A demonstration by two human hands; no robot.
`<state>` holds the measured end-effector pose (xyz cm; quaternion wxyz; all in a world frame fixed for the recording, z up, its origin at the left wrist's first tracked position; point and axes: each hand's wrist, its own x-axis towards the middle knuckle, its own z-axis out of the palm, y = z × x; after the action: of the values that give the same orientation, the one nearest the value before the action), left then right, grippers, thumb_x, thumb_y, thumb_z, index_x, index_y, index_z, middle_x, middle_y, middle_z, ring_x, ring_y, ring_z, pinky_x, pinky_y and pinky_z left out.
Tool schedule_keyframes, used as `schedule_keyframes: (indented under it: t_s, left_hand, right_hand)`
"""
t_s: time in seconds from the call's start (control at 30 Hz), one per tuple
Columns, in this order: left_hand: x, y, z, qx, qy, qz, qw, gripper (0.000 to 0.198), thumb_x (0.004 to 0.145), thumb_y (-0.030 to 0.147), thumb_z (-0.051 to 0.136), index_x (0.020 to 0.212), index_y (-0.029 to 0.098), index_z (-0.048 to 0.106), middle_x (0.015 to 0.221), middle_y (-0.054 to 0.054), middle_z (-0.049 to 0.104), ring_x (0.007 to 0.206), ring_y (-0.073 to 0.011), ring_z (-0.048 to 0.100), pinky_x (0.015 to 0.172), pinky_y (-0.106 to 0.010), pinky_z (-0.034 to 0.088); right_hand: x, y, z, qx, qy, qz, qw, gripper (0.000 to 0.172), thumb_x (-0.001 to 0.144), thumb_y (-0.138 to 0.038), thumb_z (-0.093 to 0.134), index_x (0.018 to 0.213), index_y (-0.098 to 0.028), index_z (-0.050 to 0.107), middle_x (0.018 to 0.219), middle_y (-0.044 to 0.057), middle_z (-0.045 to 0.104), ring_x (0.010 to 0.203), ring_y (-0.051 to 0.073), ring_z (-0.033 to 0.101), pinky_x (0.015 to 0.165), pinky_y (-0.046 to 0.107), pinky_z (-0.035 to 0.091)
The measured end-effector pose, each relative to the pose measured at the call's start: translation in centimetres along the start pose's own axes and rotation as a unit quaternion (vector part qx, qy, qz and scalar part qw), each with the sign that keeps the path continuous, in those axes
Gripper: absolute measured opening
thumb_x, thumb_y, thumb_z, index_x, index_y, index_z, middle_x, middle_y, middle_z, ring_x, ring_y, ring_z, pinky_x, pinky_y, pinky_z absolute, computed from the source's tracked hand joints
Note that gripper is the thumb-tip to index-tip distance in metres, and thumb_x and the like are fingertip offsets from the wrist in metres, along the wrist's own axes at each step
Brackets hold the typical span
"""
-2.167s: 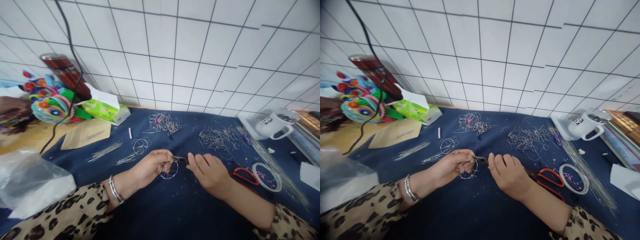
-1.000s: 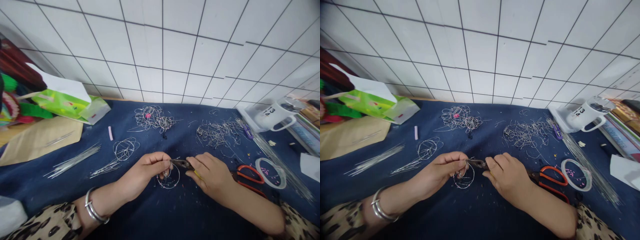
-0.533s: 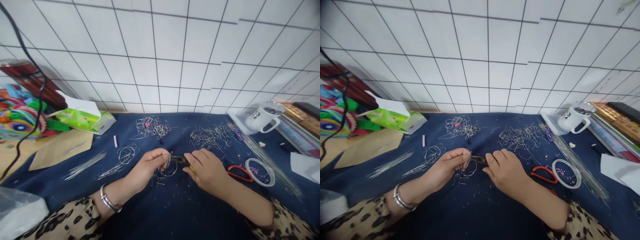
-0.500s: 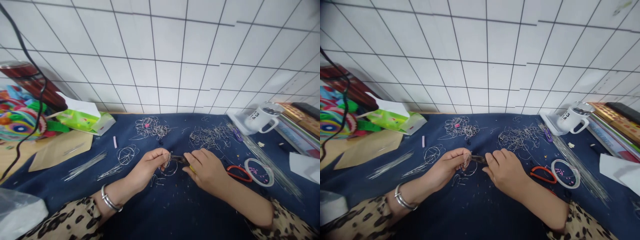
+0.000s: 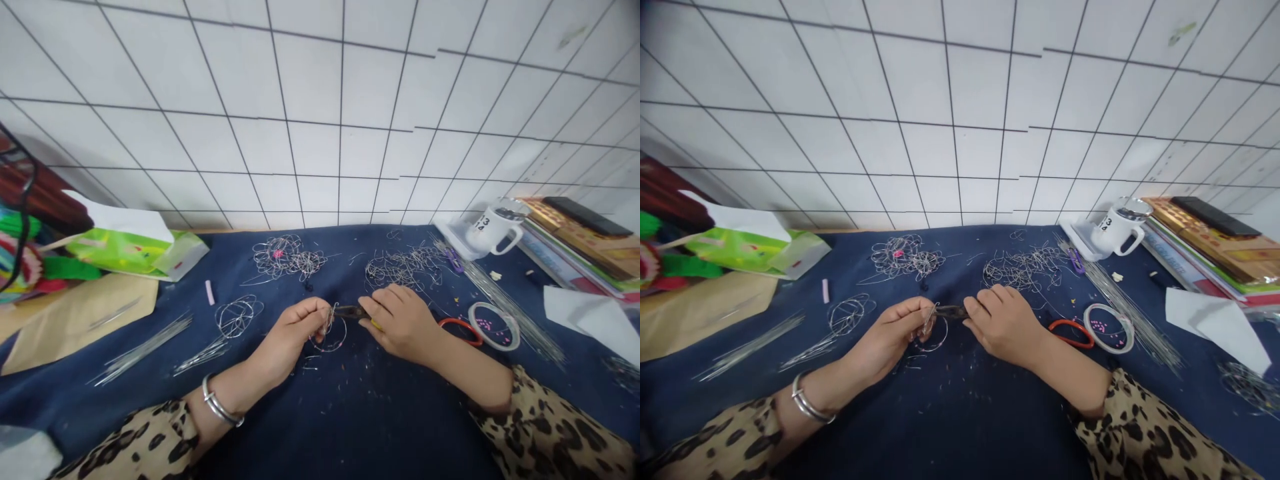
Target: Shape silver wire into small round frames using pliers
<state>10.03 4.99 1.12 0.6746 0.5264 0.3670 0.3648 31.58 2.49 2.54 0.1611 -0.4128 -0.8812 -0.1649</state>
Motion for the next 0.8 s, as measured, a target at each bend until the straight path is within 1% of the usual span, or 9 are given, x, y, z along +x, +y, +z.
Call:
schedule_keyframes:
  t_s: [0.2,0.53,0.8]
  left_hand:
    - [-0.4,-0.1,0.2,0.018,-0.009,0.021,1.0,0.018,0.083,0.027,0.051,0.071,0.014,0.054,0.061,0.002,0.049,0.057,-0.0097,0.04,0.056,-0.023,0.032]
    - [-0.4,-0.1,-0.1,0.009,-0.022,0.021,0.999,0.016,0.084,0.023,0.05,0.072,0.014,0.055,0.062,0.002,0.047,0.057,-0.0093,0.04,0.056,-0.022,0.032]
    - [-1.0,-0.1,-0.1,-0.032,-0.023,-0.017,0.999,0.015,0.082,0.023,0.051,0.072,0.014,0.056,0.06,0.001,0.048,0.055,-0.0089,0.041,0.054,-0.022,0.033]
  right_hand:
    - [-0.4,-0.4,0.0,-0.013,0.013,0.0,1.0,0.031,0.086,-0.031,0.045,0.11,-0.013,0.053,0.087,0.008,0.054,0.08,0.019,0.045,0.07,0.034,0.038]
    - [-1.0,-0.5,0.9,-0.055,0.028,-0.017,0.998,0.032,0.087,-0.031,0.047,0.112,-0.012,0.052,0.085,0.008,0.055,0.08,0.018,0.048,0.067,0.032,0.039]
    - [-1.2,-0.6,0.4,-0.138,0.049,-0.066,0.987,0.037,0.085,-0.033,0.051,0.117,-0.013,0.051,0.086,0.007,0.057,0.073,0.017,0.047,0.062,0.032,0.037]
